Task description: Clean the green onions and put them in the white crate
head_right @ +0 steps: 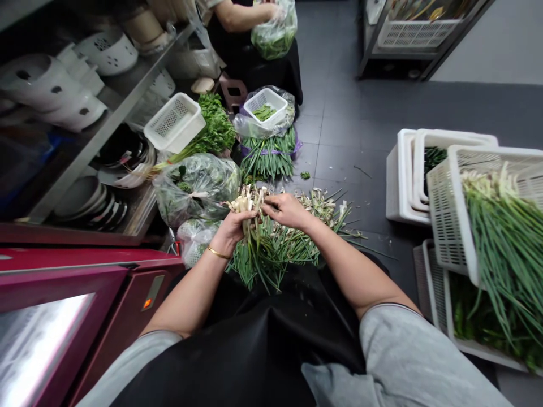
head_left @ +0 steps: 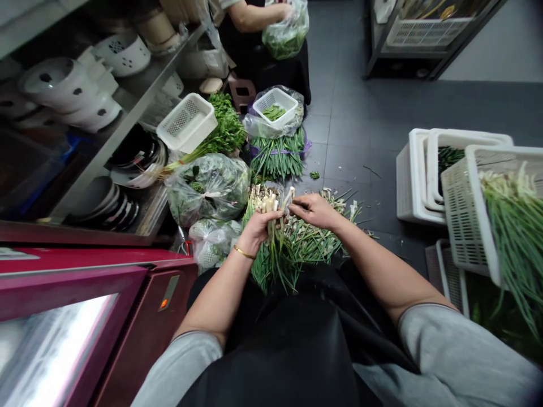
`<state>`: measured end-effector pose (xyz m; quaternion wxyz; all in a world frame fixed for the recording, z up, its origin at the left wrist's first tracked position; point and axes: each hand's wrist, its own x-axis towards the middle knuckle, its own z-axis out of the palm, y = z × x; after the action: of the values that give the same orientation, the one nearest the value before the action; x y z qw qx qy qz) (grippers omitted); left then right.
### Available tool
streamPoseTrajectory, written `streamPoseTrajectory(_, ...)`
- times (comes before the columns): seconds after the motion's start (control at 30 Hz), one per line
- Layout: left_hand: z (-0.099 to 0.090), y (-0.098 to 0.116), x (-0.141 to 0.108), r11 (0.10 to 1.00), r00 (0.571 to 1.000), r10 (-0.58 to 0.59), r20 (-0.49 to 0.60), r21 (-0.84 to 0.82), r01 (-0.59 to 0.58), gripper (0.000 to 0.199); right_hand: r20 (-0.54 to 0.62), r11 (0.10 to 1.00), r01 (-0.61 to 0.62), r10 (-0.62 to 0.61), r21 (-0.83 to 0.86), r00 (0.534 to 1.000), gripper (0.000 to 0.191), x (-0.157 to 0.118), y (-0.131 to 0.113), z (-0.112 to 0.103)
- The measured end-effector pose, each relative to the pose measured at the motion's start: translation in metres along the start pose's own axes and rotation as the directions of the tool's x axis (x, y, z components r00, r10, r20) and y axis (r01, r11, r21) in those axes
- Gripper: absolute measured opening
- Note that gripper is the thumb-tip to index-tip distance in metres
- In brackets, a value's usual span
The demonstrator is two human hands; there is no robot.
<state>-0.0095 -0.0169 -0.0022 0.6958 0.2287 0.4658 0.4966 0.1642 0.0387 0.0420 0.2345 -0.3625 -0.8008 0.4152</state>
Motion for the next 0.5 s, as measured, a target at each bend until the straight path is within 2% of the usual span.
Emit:
streamPoseTrajectory(0.1, -0.005, -0.001, 0.002, 1.0, 1.0, -0.004, -0.012, 0.023, 0.004, 0.032, -0.009, 0.966, -0.07, 0.075, 0.247, 0.997, 0.029, -0.003, -0.003, -0.001)
streamPoseTrajectory(0.2, -0.009, -0.001, 0.004, 0.997, 0.999, 0.015, -0.039, 0.082, -0.012, 0.032, 0.007, 0.779, -0.124, 0.151, 0.615, 0.988, 0.034, -0.009, -0.001, -0.01)
streamPoseTrajectory(0.23, -0.01, 0.0, 0.005, 0.995, 0.999, 0.016, -0.051, 0.098, -0.011, 0.032, -0.018, 0.716, -0.104, 0.161, 0.69, 0.987, 0.038, -0.01, 0.002, -0.015)
streamPoseTrajectory(0.27, -0.01, 0.001, 0.004, 0.994, 0.998, 0.016, -0.064, 0.109, -0.009, 0.032, -0.043, 0.693, -0.093, 0.176, 0.715, 0.983, 0.042, -0.012, 0.008, -0.022)
streamPoseTrajectory(0.33, -0.011, 0.003, 0.003, 0.993, 0.997, 0.016, -0.081, 0.117, -0.006, 0.033, -0.038, 0.783, -0.198, 0.272, 0.59, 0.961, 0.048, -0.011, 0.023, -0.034)
streamPoseTrajectory(0.37, -0.011, 0.005, 0.002, 0.993, 0.996, 0.016, -0.085, 0.117, -0.006, 0.033, -0.027, 0.834, -0.298, 0.35, 0.464, 0.936, 0.048, -0.009, 0.031, -0.04)
streamPoseTrajectory(0.43, -0.012, 0.008, 0.001, 0.993, 0.997, 0.011, -0.075, 0.122, -0.002, 0.032, -0.044, 0.857, -0.471, 0.49, 0.209, 0.871, 0.045, 0.0, 0.04, -0.045)
streamPoseTrajectory(0.47, -0.013, 0.009, 0.001, 0.991, 0.998, -0.001, -0.057, 0.131, 0.008, 0.031, -0.068, 0.855, -0.498, 0.511, 0.147, 0.857, 0.042, 0.004, 0.039, -0.044)
streamPoseTrajectory(0.5, -0.013, 0.01, 0.0, 0.989, 0.999, -0.019, -0.03, 0.147, 0.024, 0.031, -0.086, 0.869, -0.47, 0.486, 0.158, 0.87, 0.04, 0.008, 0.033, -0.041)
